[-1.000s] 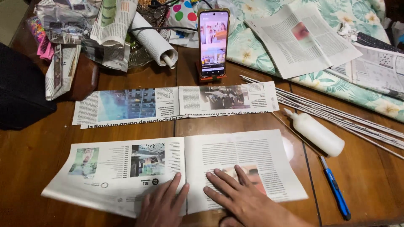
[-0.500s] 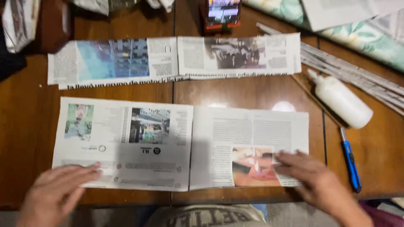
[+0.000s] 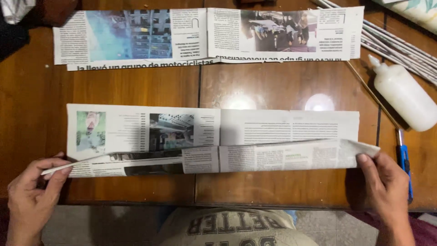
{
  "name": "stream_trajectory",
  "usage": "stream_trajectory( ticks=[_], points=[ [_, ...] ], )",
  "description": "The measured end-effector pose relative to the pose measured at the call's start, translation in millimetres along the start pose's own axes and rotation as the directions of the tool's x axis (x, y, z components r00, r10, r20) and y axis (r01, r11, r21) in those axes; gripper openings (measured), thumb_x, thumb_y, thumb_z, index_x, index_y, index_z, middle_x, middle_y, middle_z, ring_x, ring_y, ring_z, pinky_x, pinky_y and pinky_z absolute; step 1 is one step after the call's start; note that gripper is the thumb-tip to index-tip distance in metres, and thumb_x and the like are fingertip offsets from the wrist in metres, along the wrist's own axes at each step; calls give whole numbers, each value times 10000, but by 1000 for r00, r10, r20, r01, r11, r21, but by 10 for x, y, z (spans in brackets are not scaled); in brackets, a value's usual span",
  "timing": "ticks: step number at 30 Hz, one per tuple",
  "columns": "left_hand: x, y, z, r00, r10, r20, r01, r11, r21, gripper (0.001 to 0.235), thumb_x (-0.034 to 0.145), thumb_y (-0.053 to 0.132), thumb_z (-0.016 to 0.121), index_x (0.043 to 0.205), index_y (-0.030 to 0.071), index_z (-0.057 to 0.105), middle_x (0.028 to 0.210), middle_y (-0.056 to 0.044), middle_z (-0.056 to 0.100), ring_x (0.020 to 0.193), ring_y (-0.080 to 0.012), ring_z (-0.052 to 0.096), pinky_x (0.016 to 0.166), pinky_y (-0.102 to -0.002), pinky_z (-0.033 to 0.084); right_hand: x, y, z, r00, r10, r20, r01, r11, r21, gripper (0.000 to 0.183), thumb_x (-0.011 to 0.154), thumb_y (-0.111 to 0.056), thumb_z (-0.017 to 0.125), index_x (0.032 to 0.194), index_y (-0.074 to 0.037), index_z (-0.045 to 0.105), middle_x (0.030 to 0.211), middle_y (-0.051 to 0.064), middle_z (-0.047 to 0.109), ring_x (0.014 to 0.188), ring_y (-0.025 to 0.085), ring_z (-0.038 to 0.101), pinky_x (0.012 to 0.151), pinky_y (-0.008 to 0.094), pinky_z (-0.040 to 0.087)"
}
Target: Cutting newspaper into strips and rolling them into thin tubes using a wooden stick
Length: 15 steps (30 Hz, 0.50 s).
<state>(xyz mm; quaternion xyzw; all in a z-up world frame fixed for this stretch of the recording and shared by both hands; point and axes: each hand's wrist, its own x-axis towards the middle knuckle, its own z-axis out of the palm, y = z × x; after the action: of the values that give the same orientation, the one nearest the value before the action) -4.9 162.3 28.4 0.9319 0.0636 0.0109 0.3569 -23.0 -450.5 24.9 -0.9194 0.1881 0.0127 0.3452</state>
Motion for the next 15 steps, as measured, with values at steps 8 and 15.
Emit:
stream_trajectory(
  ticks=[8,15],
  points=[
    [0,-294,307,993,-46,-110,47,999,5,158,1121,28,541,1190,-110,508,1046,-206,517,888,-242,476,776,-311,370,133,-250,84,982,-180,-57,159,953,-258,204,995,-132,513,834,-7,504,770,108,454,728,247,445,707,359,340],
    [147,-227,300,987,108,-120,-75,965,251,225,1156,32,572,1184,-183,512,1056,-297,534,963,-373,532,859,-407,404,128,-211,200,977,-130,-170,74,950,-304,201,1033,-173,523,935,-7,583,843,140,602,734,277,543,678,385,383]
  ],
)
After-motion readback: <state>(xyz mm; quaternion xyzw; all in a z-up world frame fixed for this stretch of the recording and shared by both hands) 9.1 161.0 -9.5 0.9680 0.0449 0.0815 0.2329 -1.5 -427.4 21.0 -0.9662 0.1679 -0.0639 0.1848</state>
